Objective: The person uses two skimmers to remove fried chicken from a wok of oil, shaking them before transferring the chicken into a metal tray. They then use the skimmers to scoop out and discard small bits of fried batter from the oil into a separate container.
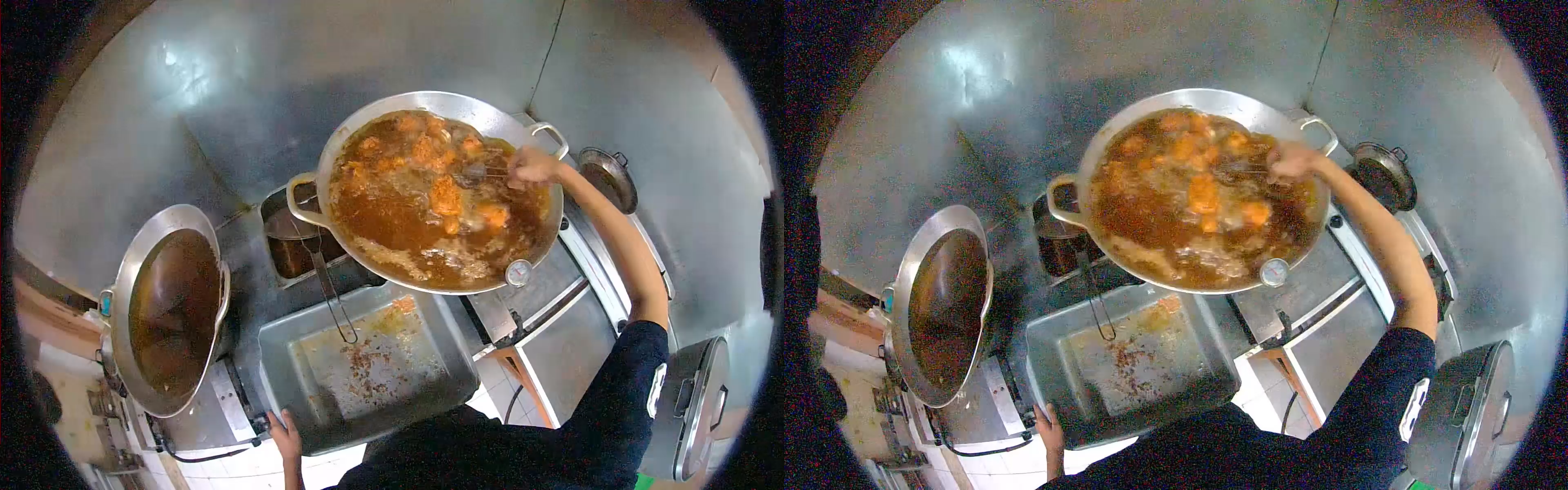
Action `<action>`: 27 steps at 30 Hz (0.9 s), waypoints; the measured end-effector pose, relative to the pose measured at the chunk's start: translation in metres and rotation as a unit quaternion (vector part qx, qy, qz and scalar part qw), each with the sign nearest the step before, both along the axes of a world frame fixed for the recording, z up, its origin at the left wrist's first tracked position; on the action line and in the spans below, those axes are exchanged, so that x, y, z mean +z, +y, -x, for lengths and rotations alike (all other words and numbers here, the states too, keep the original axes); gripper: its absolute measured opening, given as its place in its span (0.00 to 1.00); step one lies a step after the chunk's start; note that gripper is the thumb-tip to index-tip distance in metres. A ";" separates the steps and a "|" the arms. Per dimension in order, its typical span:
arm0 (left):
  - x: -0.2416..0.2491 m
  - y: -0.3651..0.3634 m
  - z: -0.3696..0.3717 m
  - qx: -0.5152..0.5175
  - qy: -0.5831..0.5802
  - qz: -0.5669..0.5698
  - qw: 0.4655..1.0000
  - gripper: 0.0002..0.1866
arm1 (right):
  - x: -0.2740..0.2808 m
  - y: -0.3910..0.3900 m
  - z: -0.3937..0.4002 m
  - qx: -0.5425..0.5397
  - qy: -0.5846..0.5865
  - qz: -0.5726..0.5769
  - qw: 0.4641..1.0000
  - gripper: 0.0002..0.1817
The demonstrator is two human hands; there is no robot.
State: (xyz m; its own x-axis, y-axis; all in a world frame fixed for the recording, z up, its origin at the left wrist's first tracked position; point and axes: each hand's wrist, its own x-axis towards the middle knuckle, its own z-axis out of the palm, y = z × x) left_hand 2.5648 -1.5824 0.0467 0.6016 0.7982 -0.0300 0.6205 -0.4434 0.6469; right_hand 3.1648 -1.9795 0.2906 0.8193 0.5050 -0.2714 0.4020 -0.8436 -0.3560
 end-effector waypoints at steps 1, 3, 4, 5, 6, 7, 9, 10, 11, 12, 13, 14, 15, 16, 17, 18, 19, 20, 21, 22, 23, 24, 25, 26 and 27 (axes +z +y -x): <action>-0.006 0.002 0.002 -0.001 -0.003 -0.015 1.000 0.32 | -0.001 0.005 0.003 0.026 -0.025 -0.024 0.999 0.09; -0.021 0.006 0.008 -0.003 -0.008 -0.044 0.999 0.32 | 0.025 0.023 0.035 0.020 -0.033 0.006 0.999 0.09; -0.018 0.006 0.007 -0.004 -0.011 -0.019 1.000 0.31 | 0.039 0.032 0.049 0.016 -0.037 0.022 0.999 0.09; -0.016 0.007 0.007 -0.006 -0.015 0.006 1.000 0.31 | 0.030 0.028 0.041 0.043 -0.041 0.002 0.998 0.09; -0.013 0.007 0.006 -0.009 -0.018 0.030 0.999 0.31 | 0.014 0.021 0.025 0.069 -0.044 -0.017 0.996 0.10; -0.008 0.005 0.005 -0.009 -0.017 0.017 1.000 0.31 | 0.010 0.021 0.024 0.095 -0.047 -0.036 0.994 0.10; 0.002 -0.002 -0.002 -0.008 -0.017 -0.010 1.000 0.30 | 0.011 0.024 0.030 0.096 -0.109 0.028 0.989 0.10; 0.004 -0.003 -0.003 -0.012 -0.023 -0.014 1.000 0.30 | 0.016 0.029 0.038 0.096 -0.140 0.060 0.984 0.10; 0.006 -0.004 -0.004 -0.016 -0.029 -0.019 0.999 0.30 | 0.022 0.034 0.045 0.089 -0.142 0.059 0.984 0.10; 0.008 -0.004 -0.003 -0.020 -0.035 -0.023 0.999 0.30 | 0.028 0.038 0.053 0.083 -0.142 0.059 0.985 0.10; 0.007 -0.002 -0.002 -0.014 -0.033 -0.001 0.999 0.30 | 0.034 0.042 0.061 0.077 -0.143 0.058 0.985 0.10; 0.004 -0.001 -0.001 -0.007 -0.031 0.021 0.999 0.30 | 0.040 0.044 0.068 0.067 -0.158 0.063 0.983 0.10; 0.005 0.000 -0.001 0.000 -0.028 0.044 0.999 0.30 | 0.044 0.047 0.074 0.058 -0.170 0.069 0.981 0.10; 0.007 0.000 -0.001 -0.007 -0.017 0.047 0.999 0.31 | 0.048 0.048 0.081 0.049 -0.183 0.075 0.979 0.10; 0.010 0.000 -0.002 -0.012 -0.006 0.050 0.999 0.31 | 0.050 0.048 0.088 0.050 -0.225 0.080 0.970 0.10; 0.013 0.000 -0.001 -0.018 0.004 0.053 0.998 0.31 | 0.052 0.048 0.096 0.052 -0.268 0.085 0.958 0.10; 0.004 0.002 0.003 -0.014 -0.007 0.019 1.000 0.30 | 0.055 0.049 0.102 0.053 -0.310 0.089 0.945 0.10; -0.014 0.005 0.007 -0.011 -0.019 -0.015 1.000 0.29 | 0.060 0.051 0.108 0.050 -0.291 0.109 0.949 0.10; -0.026 0.009 0.012 -0.008 -0.029 -0.049 0.998 0.28 | 0.068 0.054 0.114 0.047 -0.271 0.130 0.953 0.10; -0.024 0.013 0.013 0.005 0.021 0.032 0.999 0.25 | 0.076 0.057 0.120 0.043 -0.250 0.150 0.956 0.09; -0.022 0.012 0.015 -0.002 0.002 0.019 1.000 0.24 | 0.084 0.060 0.129 0.040 -0.269 0.168 0.948 0.09; -0.006 0.004 0.009 -0.009 -0.017 0.006 1.000 0.23 | 0.091 0.062 0.138 0.038 -0.287 0.186 0.939 0.10; 0.003 0.000 0.004 -0.017 -0.036 -0.007 0.999 0.22 | 0.098 0.063 0.147 0.035 -0.305 0.204 0.929 0.10; 0.004 0.000 0.004 -0.017 -0.046 -0.011 0.999 0.22 | 0.104 0.064 0.153 0.029 -0.313 0.204 0.927 0.11; 0.003 0.000 0.004 -0.019 -0.055 -0.016 0.998 0.23 | 0.109 0.064 0.159 0.024 -0.320 0.203 0.925 0.13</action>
State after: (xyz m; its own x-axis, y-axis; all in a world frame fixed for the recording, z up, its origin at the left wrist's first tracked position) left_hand 2.5612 -1.5823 0.0500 0.6290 0.7748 0.0637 0.5287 -0.4865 0.6955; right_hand 3.0060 -1.9160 0.3993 0.8576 0.5071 0.0862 0.4607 -0.8318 0.3098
